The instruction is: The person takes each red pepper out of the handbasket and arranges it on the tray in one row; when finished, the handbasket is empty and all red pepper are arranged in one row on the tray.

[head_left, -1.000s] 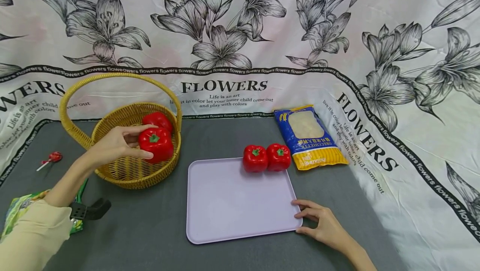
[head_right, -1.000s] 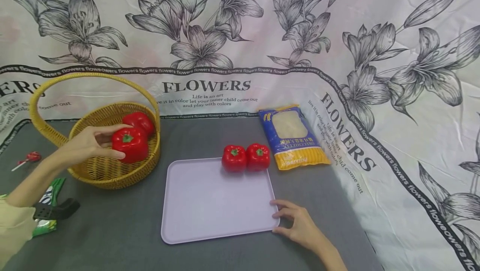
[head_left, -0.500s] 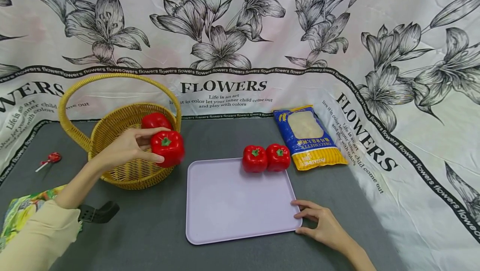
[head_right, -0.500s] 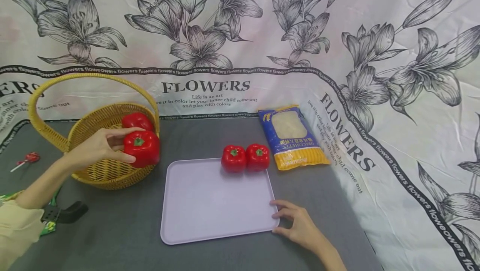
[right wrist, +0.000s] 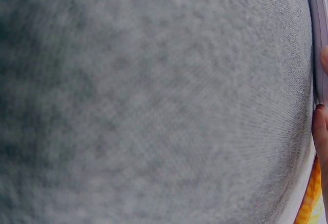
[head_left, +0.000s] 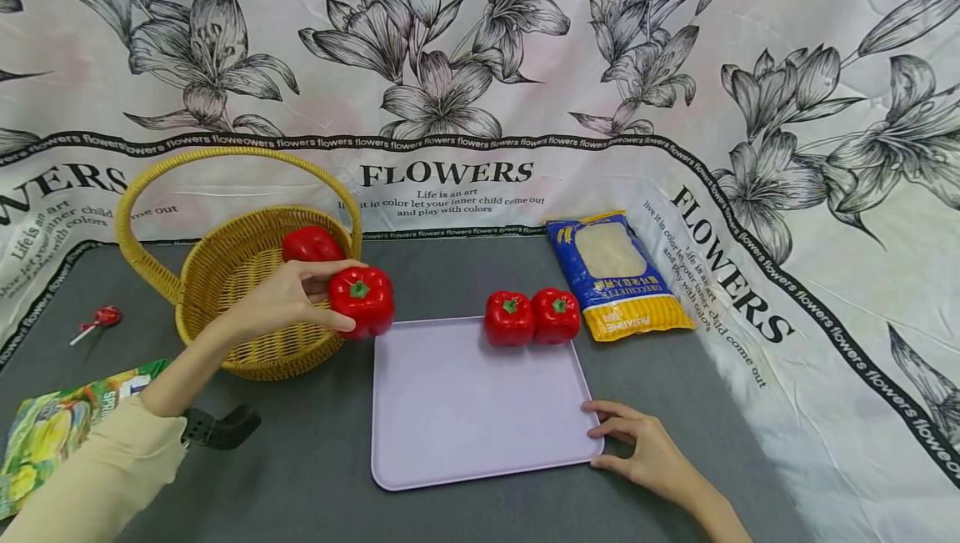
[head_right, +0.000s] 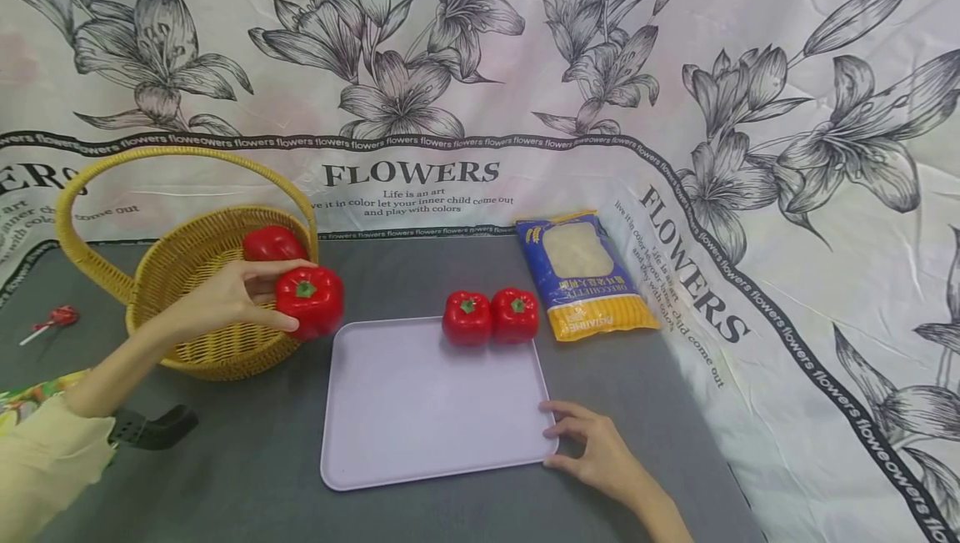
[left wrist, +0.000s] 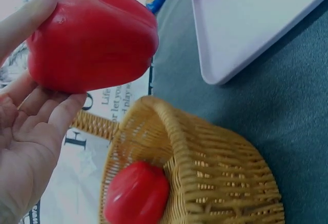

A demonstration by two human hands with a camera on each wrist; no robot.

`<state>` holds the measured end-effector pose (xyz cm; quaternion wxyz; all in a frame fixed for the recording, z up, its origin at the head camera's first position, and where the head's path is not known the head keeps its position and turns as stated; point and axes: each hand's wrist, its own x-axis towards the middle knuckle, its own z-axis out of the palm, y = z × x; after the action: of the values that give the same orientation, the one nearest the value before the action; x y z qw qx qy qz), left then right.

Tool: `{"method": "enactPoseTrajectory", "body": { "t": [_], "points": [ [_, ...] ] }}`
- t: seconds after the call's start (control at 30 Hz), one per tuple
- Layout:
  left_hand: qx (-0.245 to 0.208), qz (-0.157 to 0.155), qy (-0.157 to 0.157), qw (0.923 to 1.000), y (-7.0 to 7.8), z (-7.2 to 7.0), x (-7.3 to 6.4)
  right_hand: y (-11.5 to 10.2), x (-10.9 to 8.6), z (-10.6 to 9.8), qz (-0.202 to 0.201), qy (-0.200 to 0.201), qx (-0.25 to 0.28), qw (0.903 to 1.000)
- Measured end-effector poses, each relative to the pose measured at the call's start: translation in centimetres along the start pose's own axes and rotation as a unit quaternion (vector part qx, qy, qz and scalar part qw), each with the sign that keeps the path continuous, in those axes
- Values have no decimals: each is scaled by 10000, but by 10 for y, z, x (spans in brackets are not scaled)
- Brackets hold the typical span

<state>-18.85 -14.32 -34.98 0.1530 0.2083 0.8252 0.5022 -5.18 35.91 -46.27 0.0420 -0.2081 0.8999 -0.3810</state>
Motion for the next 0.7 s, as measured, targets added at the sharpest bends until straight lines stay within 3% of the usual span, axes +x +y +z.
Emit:
{"method": "enactPoseTrajectory", "body": {
  "t": [0.43,0.7],
  "points": [
    [-385,123,-250,9989,1,24,18,1,0,0,-253,95,-173,9995],
    [-806,58,-508,9954,-2,42,31,2,0,1,-150,77,-216,9996]
  ]
}}
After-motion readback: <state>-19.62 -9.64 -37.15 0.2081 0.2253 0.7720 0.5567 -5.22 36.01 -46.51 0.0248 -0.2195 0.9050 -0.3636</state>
